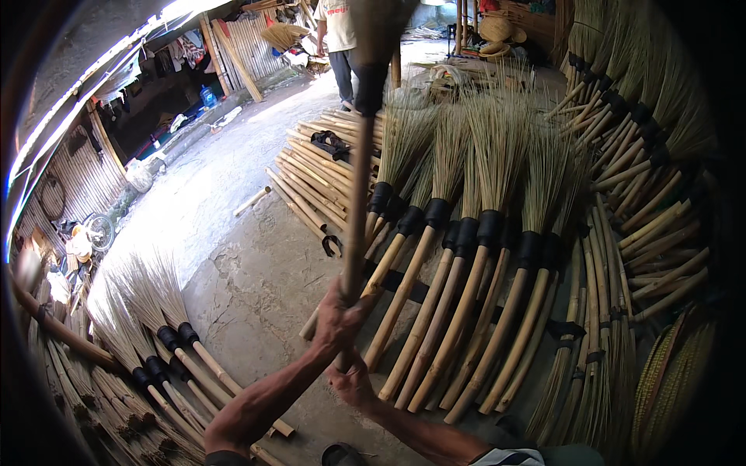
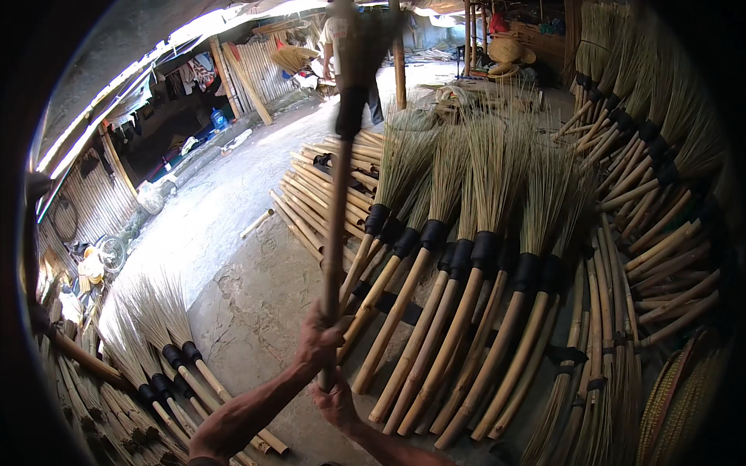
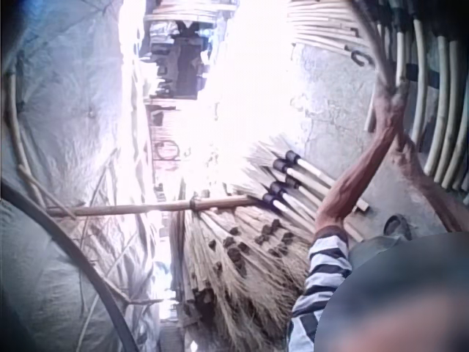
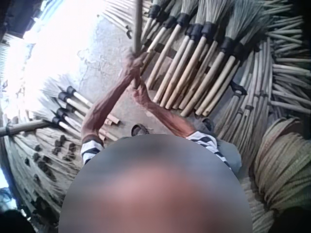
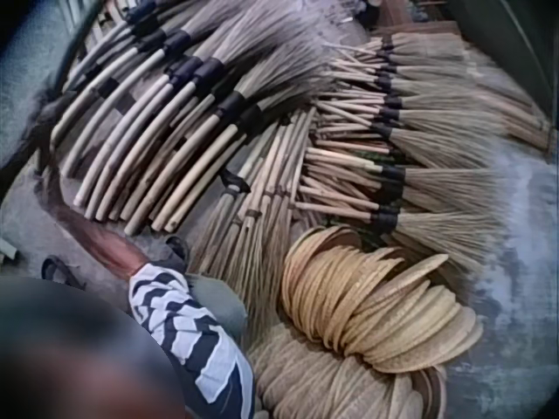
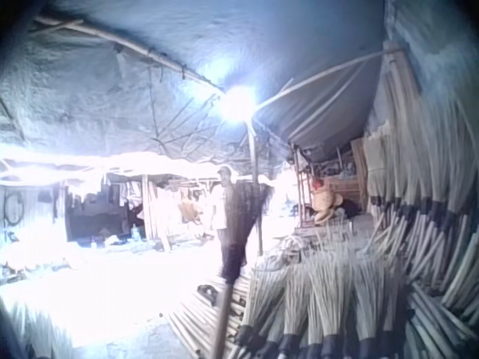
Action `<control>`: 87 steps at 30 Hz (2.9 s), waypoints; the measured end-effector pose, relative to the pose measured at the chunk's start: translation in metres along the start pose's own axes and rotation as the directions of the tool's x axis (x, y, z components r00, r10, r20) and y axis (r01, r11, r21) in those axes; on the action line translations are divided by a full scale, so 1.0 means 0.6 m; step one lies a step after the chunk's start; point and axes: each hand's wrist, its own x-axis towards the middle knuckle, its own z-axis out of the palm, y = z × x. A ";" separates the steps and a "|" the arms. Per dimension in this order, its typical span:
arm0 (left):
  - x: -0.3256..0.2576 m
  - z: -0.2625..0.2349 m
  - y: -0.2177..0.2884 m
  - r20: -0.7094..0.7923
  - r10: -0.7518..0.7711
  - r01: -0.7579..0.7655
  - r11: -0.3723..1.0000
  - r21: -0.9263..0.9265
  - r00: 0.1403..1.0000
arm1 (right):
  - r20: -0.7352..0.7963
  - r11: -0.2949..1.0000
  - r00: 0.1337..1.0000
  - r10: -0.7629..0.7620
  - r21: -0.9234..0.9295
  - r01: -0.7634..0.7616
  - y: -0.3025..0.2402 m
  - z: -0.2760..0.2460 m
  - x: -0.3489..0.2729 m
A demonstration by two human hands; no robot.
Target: The person gathers multiple finished brooms from the floor, aligns their handles, and secures them into a bundle using black straps. The person repeatedly picks up brooms, arranges them, and ties the bundle while seated on the floor.
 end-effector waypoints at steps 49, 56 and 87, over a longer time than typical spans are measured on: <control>-0.357 -0.404 -0.487 -0.840 0.110 0.793 0.284 0.538 0.531 | 0.504 0.105 0.836 0.218 -0.864 0.493 0.040 -0.166 0.095; -0.370 -0.560 -0.573 -0.854 -0.477 0.972 0.199 0.124 0.207 | 0.447 0.083 0.854 0.268 -0.893 0.441 0.040 -0.146 0.090; -0.159 -0.429 -0.221 -0.491 -0.528 -0.146 0.564 -0.812 0.693 | 0.605 0.606 0.658 0.449 -0.747 0.274 -0.219 -0.092 -0.086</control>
